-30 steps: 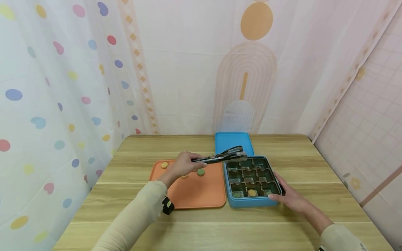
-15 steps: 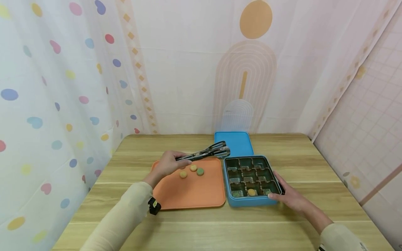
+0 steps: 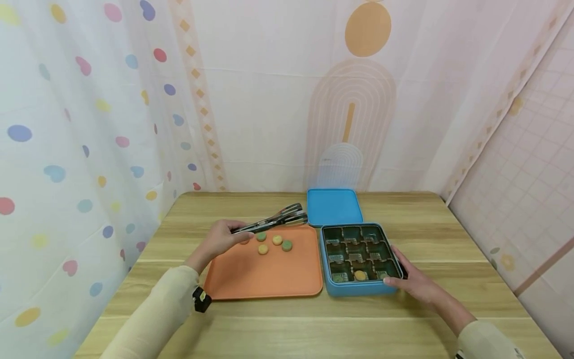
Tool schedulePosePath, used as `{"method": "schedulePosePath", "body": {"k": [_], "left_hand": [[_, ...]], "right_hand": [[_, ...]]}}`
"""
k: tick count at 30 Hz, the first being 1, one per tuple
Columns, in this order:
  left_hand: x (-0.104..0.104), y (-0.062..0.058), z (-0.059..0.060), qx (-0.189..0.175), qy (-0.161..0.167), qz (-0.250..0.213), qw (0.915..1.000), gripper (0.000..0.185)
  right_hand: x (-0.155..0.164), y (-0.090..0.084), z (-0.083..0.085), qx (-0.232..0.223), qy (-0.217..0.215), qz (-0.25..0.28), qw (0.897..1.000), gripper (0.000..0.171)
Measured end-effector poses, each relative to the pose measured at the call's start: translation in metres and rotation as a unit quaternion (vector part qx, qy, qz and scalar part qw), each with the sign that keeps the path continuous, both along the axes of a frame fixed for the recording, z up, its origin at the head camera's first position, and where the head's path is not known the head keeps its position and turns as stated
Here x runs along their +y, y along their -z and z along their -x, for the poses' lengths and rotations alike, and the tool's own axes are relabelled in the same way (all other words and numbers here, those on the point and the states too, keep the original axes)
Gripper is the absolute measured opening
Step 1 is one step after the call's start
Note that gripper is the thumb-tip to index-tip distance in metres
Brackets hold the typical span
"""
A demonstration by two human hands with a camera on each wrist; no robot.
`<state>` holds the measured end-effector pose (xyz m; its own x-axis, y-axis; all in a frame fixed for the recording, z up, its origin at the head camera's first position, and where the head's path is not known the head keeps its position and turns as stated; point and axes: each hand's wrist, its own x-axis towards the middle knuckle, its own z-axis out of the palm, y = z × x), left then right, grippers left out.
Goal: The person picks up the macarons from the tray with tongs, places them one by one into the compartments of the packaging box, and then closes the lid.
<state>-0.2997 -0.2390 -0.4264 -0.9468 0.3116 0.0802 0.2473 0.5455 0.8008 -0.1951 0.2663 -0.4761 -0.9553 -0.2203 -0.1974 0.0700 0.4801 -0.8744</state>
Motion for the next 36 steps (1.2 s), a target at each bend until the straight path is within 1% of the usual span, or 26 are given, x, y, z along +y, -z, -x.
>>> {"method": "schedulePosePath", "body": {"k": [5, 9, 12, 17, 24, 27, 32, 36], "left_hand": [[-0.018, 0.001, -0.002, 0.000, -0.019, 0.015, 0.9997, 0.031], [-0.032, 0.004, -0.004, 0.021, -0.031, 0.027, 0.9989, 0.033], [-0.042, 0.008, -0.004, 0.040, -0.033, 0.035, 0.9980, 0.035], [-0.055, 0.012, -0.007, 0.054, -0.040, 0.055, 0.9962, 0.033], [-0.070, 0.017, -0.013, 0.049, -0.060, 0.073, 0.9943, 0.033], [-0.075, 0.020, -0.015, 0.047, -0.059, 0.077, 0.9942, 0.035], [-0.081, 0.024, -0.019, 0.035, -0.054, 0.077, 0.9950, 0.032], [-0.085, 0.028, -0.022, 0.031, -0.063, 0.091, 0.9933, 0.034]], "right_hand": [[0.000, -0.001, 0.000, 0.001, -0.002, -0.011, 1.000, 0.100], [0.000, -0.001, 0.001, 0.002, -0.002, -0.009, 1.000, 0.099], [0.000, 0.000, 0.001, 0.003, -0.002, -0.006, 1.000, 0.099], [0.001, 0.000, 0.001, 0.004, -0.001, -0.009, 1.000, 0.099], [0.000, 0.000, 0.000, 0.002, 0.000, -0.007, 1.000, 0.099], [0.000, 0.000, 0.000, 0.003, 0.001, -0.003, 1.000, 0.099], [0.000, 0.000, 0.000, 0.002, 0.000, 0.000, 1.000, 0.099], [0.000, -0.001, -0.001, 0.002, -0.001, -0.005, 1.000, 0.099]]}}
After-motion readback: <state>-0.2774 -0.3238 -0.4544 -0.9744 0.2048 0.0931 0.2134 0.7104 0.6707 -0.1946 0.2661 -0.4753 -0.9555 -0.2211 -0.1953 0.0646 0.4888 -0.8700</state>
